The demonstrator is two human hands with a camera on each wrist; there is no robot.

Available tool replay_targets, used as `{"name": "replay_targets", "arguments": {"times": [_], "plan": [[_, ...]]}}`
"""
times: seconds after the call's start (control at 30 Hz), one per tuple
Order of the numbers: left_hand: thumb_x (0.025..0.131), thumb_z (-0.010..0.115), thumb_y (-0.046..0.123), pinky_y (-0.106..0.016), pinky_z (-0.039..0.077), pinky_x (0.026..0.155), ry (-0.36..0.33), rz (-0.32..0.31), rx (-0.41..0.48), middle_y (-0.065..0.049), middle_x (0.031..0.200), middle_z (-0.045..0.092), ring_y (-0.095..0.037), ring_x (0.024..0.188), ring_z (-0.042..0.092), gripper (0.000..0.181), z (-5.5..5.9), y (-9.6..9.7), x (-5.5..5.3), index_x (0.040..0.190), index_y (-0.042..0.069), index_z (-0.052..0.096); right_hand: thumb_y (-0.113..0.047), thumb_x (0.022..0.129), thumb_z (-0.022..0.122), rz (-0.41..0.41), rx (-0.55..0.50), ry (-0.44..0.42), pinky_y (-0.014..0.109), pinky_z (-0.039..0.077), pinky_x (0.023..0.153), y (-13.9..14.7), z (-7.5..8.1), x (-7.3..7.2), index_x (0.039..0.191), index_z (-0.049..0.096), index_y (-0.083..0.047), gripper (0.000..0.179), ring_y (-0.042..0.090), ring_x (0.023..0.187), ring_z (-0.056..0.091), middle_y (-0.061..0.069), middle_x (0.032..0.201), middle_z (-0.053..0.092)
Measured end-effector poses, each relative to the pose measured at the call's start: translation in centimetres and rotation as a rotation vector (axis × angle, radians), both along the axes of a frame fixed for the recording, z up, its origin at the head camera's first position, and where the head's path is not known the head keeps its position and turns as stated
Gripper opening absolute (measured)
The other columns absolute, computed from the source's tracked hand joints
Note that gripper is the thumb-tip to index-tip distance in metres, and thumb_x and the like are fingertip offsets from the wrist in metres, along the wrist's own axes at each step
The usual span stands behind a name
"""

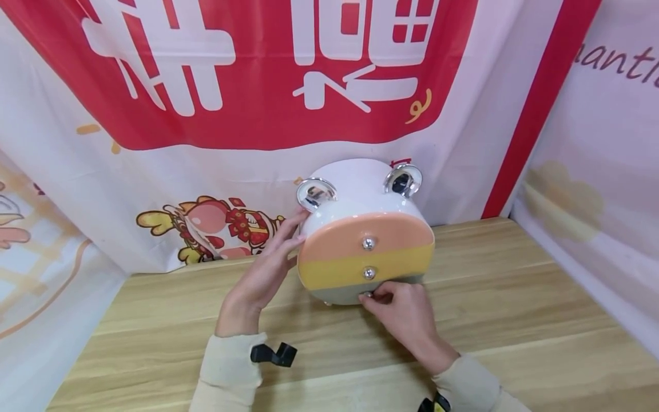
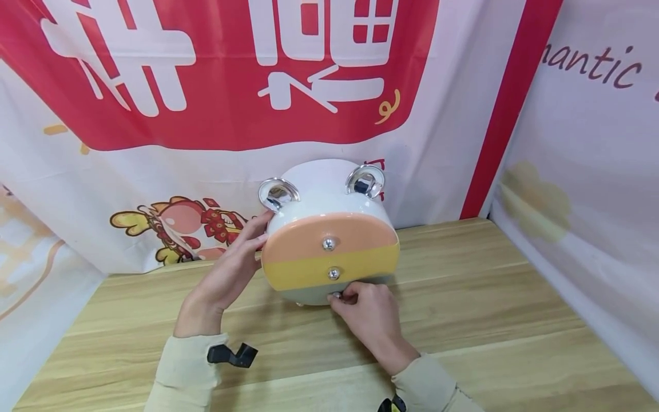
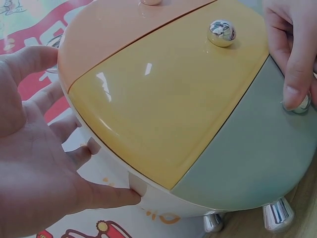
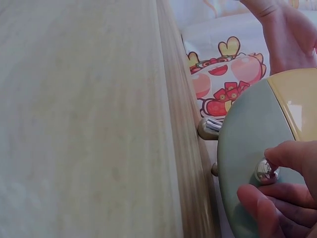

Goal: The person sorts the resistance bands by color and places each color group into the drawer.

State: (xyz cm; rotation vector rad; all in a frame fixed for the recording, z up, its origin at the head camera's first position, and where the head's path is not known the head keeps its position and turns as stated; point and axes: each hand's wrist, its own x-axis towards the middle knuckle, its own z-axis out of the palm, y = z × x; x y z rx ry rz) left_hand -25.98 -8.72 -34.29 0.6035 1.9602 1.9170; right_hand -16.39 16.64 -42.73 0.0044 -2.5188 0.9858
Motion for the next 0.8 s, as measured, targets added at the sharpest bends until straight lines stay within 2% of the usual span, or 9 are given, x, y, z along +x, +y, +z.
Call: {"name": "replay_targets", "arguments": {"times": [0.47,0.63,0.73,0.8], "plan": [[0.113,0.048,0.036,-0.07,0.018,0.132,-0.009,0.026,0.001,0.023,0.179,0.011,-0.015,0.169,-0.001,0.054,-0.3,0.0,0.3,0.165,0.04,0.036,-0.034,0.08,0.096,0.029,0.006,0.016,0.023,0.053,0.064,0.2,-0.6,-0.2,0.071,0.078,-0.022,0.023,0.001,0.066,0.064,-0.011,0.069,0.074],[0.113,0.051,0.037,-0.067,0.02,0.132,0.007,0.069,0.003,0.023,0.178,0.017,-0.015,0.169,0.006,0.053,-0.4,0.7,0.4,0.164,0.04,0.039,-0.03,0.082,0.095,0.075,-0.015,-0.07,0.022,0.057,0.069,0.9,-0.4,0.2,0.078,0.08,-0.022,0.018,0.002,0.072,0.067,-0.011,0.075,0.077],[0.112,0.053,0.039,-0.063,0.025,0.132,0.038,0.131,-0.017,0.02,0.176,0.027,-0.016,0.167,0.019,0.05,-0.3,0.7,0.7,0.162,0.039,0.045,-0.03,0.085,0.093,0.132,-0.025,-0.159,0.022,0.058,0.07,1.9,0.2,0.5,0.089,0.083,-0.02,0.015,0.002,0.076,0.068,-0.01,0.083,0.079],[0.112,0.056,0.041,-0.061,0.028,0.132,0.073,0.194,-0.069,0.016,0.174,0.034,-0.018,0.165,0.026,0.049,-0.1,0.5,0.8,0.16,0.038,0.049,-0.033,0.088,0.09,0.164,-0.006,-0.205,0.022,0.058,0.07,3.1,0.9,0.9,0.098,0.083,-0.018,0.019,0.002,0.077,0.069,-0.008,0.088,0.079]]}}
